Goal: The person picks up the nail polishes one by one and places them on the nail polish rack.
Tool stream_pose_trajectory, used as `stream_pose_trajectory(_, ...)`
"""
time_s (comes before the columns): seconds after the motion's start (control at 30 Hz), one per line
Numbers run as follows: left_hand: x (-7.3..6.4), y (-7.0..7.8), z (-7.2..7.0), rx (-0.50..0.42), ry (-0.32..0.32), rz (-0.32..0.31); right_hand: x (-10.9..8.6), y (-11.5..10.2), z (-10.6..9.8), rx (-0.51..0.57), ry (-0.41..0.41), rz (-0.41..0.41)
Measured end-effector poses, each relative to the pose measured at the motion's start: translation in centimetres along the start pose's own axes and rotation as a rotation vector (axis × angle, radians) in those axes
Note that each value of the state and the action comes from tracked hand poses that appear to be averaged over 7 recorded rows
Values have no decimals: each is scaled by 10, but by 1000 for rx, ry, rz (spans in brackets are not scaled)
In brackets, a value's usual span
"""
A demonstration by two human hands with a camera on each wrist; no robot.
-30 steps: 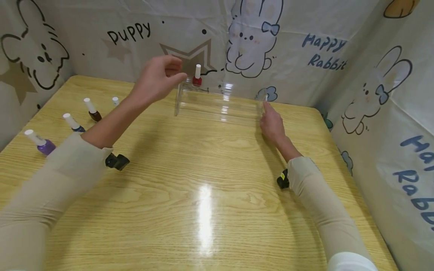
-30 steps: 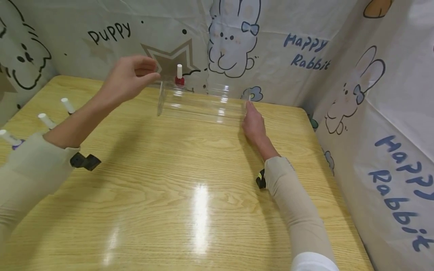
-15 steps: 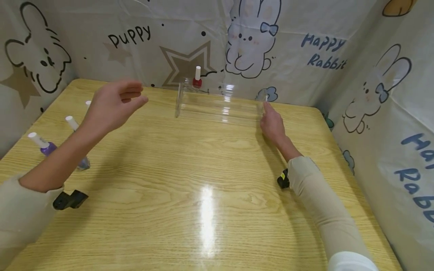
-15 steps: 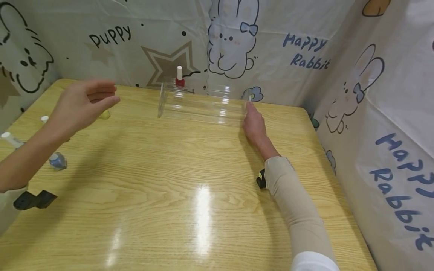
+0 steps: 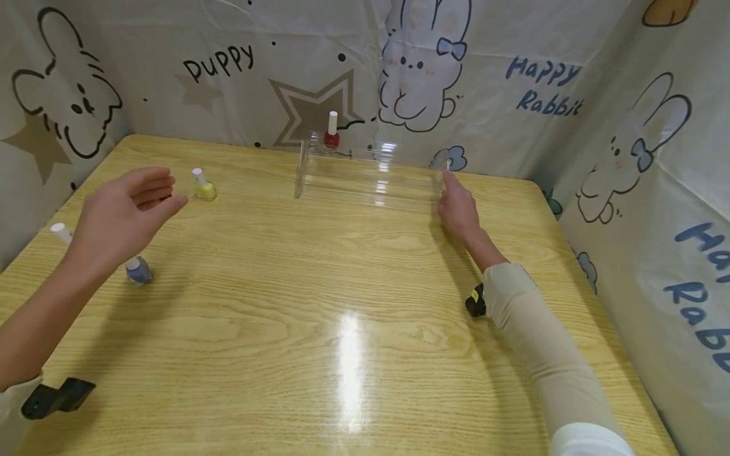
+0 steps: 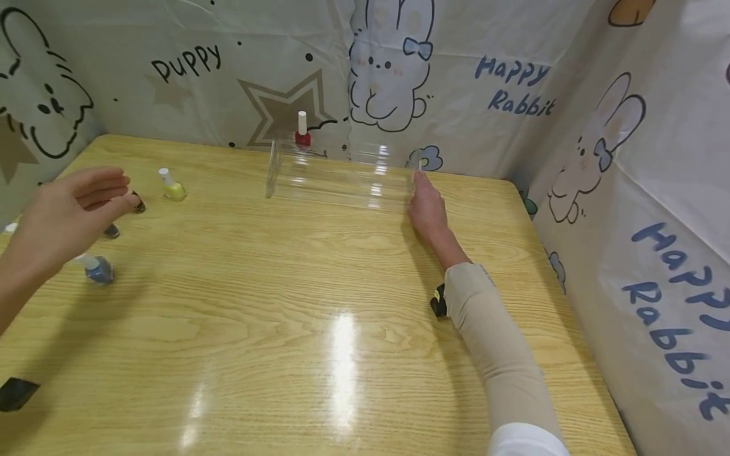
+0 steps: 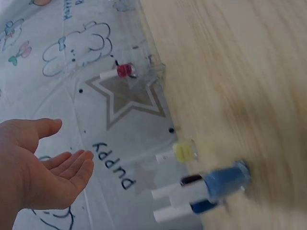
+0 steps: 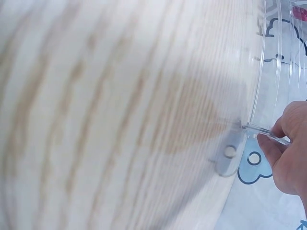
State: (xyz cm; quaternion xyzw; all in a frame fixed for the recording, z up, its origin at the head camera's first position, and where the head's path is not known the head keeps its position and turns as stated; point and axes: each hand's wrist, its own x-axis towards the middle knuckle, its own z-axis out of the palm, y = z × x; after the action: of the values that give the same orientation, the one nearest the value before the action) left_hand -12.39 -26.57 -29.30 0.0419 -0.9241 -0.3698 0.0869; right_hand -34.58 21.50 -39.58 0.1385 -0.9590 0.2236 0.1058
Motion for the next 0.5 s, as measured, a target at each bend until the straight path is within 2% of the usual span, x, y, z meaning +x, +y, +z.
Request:
stream_pose_trajectory(0.17,-12,-21,-5,46,43,-78,1,0,0,-5,-5,-6)
stream_pose_trajectory(0.5,-35,-50,-10,93,35,-150,2,0,-1,-17,-9,-1)
